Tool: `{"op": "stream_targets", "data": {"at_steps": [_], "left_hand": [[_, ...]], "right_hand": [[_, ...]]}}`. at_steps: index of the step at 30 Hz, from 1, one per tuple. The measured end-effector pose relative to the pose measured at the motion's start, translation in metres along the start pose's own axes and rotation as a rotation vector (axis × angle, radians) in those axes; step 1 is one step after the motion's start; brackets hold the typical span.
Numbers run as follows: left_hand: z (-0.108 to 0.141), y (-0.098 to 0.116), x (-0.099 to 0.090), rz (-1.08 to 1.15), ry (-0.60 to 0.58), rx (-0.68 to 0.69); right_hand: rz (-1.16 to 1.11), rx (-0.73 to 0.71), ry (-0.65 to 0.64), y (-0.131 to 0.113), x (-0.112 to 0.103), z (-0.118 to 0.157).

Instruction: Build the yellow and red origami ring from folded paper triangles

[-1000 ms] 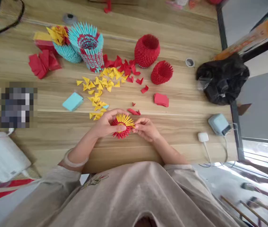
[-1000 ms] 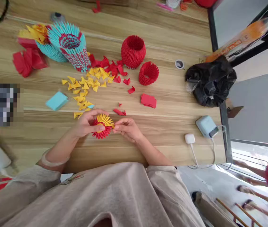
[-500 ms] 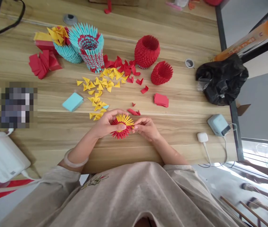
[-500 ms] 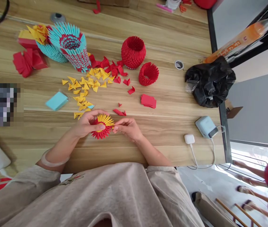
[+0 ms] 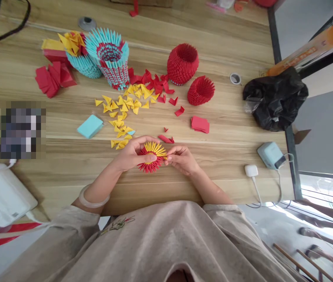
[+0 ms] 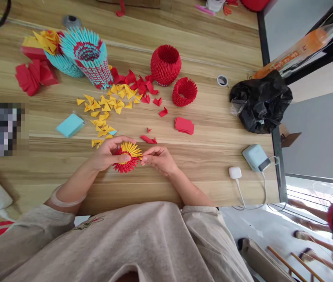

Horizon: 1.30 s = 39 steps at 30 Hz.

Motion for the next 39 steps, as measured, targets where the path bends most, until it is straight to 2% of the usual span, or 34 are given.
{"op": "stream_targets", "data": {"at_steps": [19,26,33,39], "left_hand": [[0.0,0.002,0.0,-0.061,0.039,-0.022],[0.0,0.009,0.001,-0.174,0.003,0.037],[0.001,0.011,0.002,-0.187,-0.007,0.05],[0.002,0.01,0.001,-0.18,0.006,0.047]], "right_hand": [[0.161,-0.037,0.083,-0.001,-0.006,0.0],[0.043,0.037,0.058,0.001,-0.001,0.0],[-0.025,0.096,0.05,0.005,-0.001,0.001],[0.014,0.018,0.074,0.006,-0.001,0.0]]}}
Point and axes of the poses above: each hand's wrist, its own z-axis away from the middle knuckle, its own x-axis out of the palm, y = z × x, the point moved 3 cm from there along -z, towards the middle knuckle, and after that the axes turned 8 degrees about -y, right-handed, at the moved point
